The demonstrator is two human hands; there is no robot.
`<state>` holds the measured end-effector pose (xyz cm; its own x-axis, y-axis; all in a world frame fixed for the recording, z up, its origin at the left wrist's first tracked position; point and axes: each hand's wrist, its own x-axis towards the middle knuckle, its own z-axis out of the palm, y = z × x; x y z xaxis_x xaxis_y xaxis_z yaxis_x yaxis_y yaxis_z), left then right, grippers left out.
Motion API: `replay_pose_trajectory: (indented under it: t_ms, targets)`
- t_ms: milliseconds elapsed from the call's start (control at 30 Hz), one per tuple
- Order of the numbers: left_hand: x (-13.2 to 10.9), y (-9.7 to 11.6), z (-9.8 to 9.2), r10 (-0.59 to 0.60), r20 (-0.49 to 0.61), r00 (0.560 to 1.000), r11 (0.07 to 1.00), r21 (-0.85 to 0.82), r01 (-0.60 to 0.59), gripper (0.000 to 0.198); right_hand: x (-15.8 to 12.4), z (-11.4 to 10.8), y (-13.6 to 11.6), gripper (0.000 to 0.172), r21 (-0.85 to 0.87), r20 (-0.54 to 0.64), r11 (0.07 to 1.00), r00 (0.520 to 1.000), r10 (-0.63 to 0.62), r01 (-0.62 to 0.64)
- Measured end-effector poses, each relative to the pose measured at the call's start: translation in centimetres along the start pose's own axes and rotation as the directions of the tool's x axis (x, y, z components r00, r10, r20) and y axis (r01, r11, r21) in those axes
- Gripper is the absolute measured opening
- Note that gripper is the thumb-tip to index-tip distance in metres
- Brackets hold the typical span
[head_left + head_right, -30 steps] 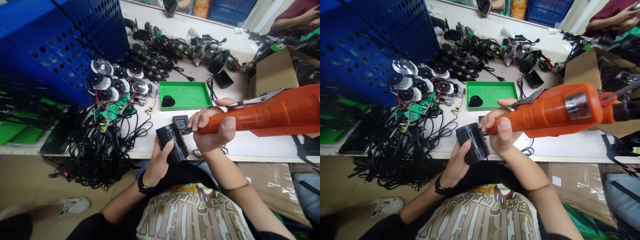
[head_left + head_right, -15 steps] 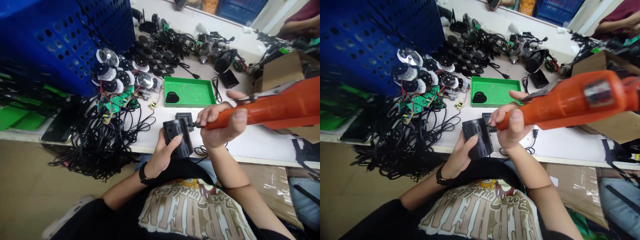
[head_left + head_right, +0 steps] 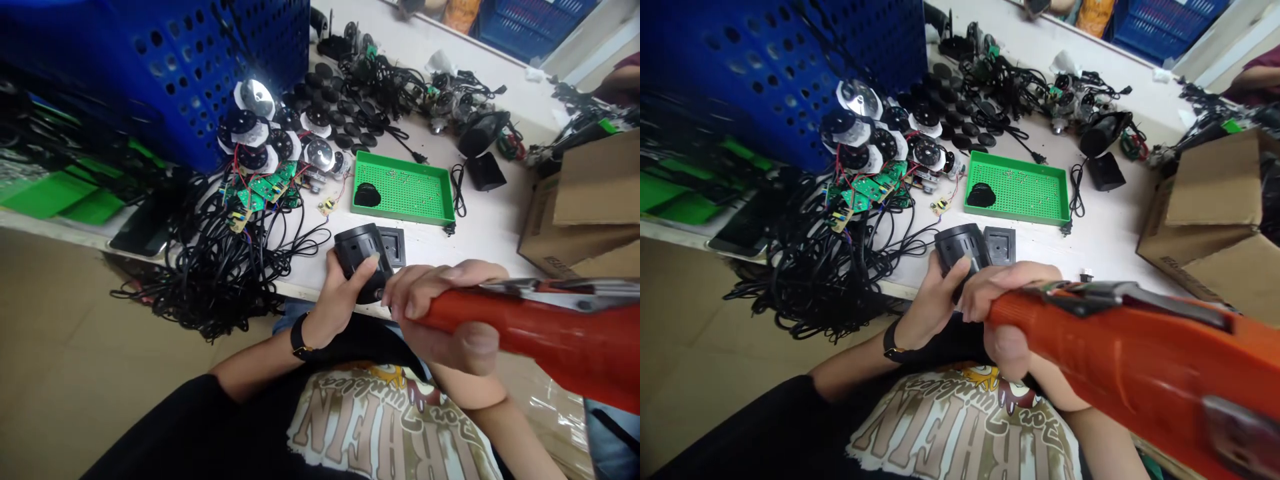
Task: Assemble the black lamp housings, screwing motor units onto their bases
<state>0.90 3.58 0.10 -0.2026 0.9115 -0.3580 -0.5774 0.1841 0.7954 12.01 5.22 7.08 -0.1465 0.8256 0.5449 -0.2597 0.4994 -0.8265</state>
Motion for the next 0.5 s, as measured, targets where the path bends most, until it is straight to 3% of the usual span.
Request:
replay_pose_trajectory:
  t_ms: [100,233,400,500]
  targets:
    - [-0.2,-0.1,0.4,-0.04,0.012,0.999,0.999,0.005,0.04,0.057,-0.2,0.6,1.6,0.02,0.049,-0.018,0.991,0.992,-0.126,0.127]
    - [-0.3,-0.2,0.7,-0.102,-0.004,0.995,0.995,-0.017,0.102,0.06,-0.2,1.1,2.9,0.018,0.118,-0.066,0.98,0.986,-0.151,0.158]
    - [-0.3,-0.4,0.2,-0.13,0.012,0.991,0.992,0.009,0.129,0.063,0.7,0.1,0.8,0.033,0.153,-0.034,0.983,0.995,-0.099,0.103]
    - [-0.5,-0.5,-0.3,-0.124,0.019,0.992,0.992,0.041,0.123,0.066,2.0,-0.4,-0.9,0.027,0.144,-0.156,0.986,0.986,-0.066,0.089]
